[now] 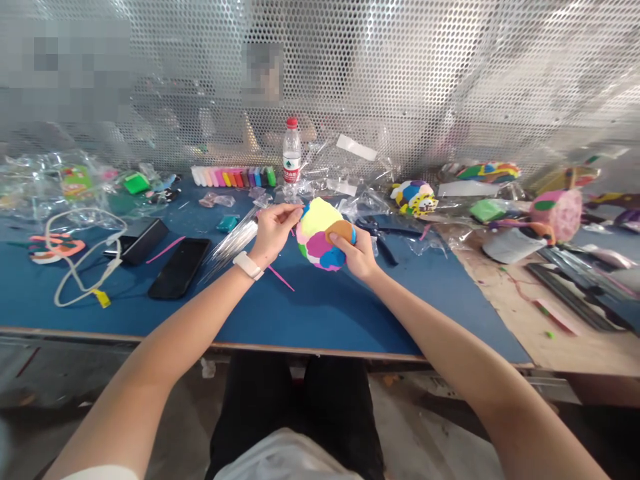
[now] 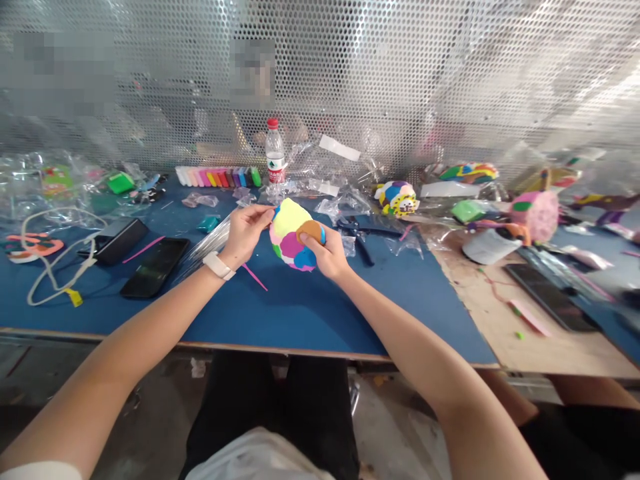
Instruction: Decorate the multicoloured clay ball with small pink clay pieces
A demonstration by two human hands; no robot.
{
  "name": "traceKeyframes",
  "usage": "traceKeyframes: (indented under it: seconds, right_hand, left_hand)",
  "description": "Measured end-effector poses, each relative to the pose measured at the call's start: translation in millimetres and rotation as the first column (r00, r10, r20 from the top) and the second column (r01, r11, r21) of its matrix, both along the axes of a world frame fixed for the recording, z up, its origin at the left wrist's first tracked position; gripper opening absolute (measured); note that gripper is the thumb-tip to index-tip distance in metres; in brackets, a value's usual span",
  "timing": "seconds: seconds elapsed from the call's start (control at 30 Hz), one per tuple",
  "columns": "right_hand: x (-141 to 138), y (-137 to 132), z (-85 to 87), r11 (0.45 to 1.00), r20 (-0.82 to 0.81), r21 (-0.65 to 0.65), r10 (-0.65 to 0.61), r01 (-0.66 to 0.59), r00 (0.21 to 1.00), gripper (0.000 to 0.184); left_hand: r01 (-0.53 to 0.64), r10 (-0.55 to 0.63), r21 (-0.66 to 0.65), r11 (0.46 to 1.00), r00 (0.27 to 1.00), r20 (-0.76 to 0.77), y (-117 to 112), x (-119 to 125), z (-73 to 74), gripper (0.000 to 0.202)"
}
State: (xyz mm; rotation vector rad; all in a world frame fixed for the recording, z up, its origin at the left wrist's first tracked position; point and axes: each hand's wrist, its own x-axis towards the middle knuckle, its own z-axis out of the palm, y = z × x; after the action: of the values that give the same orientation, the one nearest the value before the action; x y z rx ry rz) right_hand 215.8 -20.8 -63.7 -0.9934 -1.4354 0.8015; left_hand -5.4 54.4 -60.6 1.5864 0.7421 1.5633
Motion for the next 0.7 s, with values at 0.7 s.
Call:
traceKeyframes:
  seconds: [0.7]
  right_hand:
    - [12.6, 6.1, 32.9, 0.981, -0.144, -0.128, 0.127, -0.146, 0.981, 0.047]
  left_hand:
    - [0.199, -0.191, 0.046, 0.979, 0.971, -0.141, -42.3, 18.5, 14.9, 0.041]
